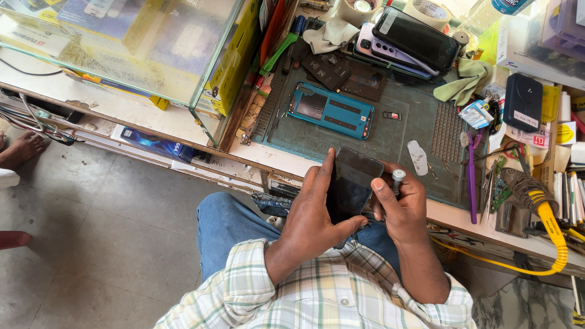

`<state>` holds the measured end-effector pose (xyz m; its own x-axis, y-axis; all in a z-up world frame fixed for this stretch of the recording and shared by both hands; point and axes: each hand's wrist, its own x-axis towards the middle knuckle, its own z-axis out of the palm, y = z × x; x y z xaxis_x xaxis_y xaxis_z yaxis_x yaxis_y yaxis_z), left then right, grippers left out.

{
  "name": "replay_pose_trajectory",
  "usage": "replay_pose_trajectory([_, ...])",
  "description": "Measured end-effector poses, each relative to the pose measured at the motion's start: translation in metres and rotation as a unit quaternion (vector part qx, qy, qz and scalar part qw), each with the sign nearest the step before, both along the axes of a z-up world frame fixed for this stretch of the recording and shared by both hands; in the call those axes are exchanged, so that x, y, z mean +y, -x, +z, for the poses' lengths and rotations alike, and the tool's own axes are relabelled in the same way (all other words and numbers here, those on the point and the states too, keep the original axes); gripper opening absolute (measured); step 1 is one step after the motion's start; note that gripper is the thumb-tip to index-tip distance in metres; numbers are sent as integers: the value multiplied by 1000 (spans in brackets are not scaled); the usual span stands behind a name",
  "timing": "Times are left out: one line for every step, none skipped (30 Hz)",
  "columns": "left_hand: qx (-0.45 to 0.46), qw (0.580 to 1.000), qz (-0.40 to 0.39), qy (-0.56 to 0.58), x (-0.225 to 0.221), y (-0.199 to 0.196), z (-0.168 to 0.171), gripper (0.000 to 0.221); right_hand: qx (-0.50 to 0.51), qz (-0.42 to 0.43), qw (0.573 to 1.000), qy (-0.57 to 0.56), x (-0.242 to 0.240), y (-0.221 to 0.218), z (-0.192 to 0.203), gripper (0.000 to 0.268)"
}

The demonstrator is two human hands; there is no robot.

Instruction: The person uses a screwdriver to tighten screws on the internal frame of a disassembled smartphone. They repeatedly flip the device to check the screen, which displays the Redmi logo, before continuing to secure the internal components.

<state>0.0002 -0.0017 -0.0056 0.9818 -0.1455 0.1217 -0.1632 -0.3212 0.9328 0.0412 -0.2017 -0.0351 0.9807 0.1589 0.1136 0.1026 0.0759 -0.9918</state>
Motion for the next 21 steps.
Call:
replay_pose_trajectory([2,1000,1,-1,0,0,0,126,0,1,1000,-1,0,0,0,34])
replay_pose_trajectory([4,1000,2,-1,0,0,0,126,1,2,1000,-2,0,0,0,34])
replay_pose_trajectory([6,1000,3,-2,0,1,1,126,1,3,1000,-2,0,0,0,34])
replay_pose_trajectory([4,1000,3,-1,0,1,1,126,2,2,1000,-1,0,0,0,34])
replay_pose_trajectory([2,1000,3,0,0,1,1,126,2,1,1000,0,0,1,0,34])
replay_pose_trajectory([0,1000,3,1,0,1,1,126,3,0,1000,1,-1,1,0,34])
replay_pose_trajectory([1,1000,3,1,0,1,1,127,3,0,1000,0,0,1,0,34])
replay_pose_trajectory([2,1000,3,1,0,1,2,127,3,0,1000,-1,0,1,0,35])
replay_pose_trajectory([2,1000,3,1,0,1,2,127,3,0,1000,-2,0,1,0,35])
replay_pose_trajectory([5,1000,2,1,0,1,2,127,1,2,1000,-2,0,1,-1,35])
replay_pose_trajectory([8,1000,1,0,0,1,2,127,-1,4,1000,-2,-1,1,-1,35])
replay_pose_trajectory([11,1000,1,0,0,1,2,127,-2,6,1000,-1,-1,1,0,35])
replay_pose_trajectory([12,1000,1,-1,0,1,2,127,-2,5,1000,0,0,1,0,35])
replay_pose_trajectory([13,1000,1,-3,0,1,3,127,-2,3,1000,2,0,1,0,34])
replay_pose_trajectory([13,1000,1,-4,0,1,3,127,-2,2,1000,3,0,1,0,34])
replay_pose_trajectory([14,1000,2,-4,0,1,3,127,-1,3,1000,3,0,1,0,34])
replay_pose_trajectory([15,1000,2,-3,0,1,3,127,0,3,1000,2,0,1,1,34])
replay_pose_trajectory([16,1000,2,-3,0,1,3,127,0,3,1000,2,0,1,1,34])
replay_pose_trajectory([18,1000,2,-1,0,1,4,127,1,4,1000,1,0,1,1,34])
replay_pose_trajectory([19,1000,2,1,0,1,4,127,1,5,1000,0,0,0,1,34])
replay_pose_trajectory([20,1000,2,2,0,1,4,127,1,6,1000,-1,1,0,1,34])
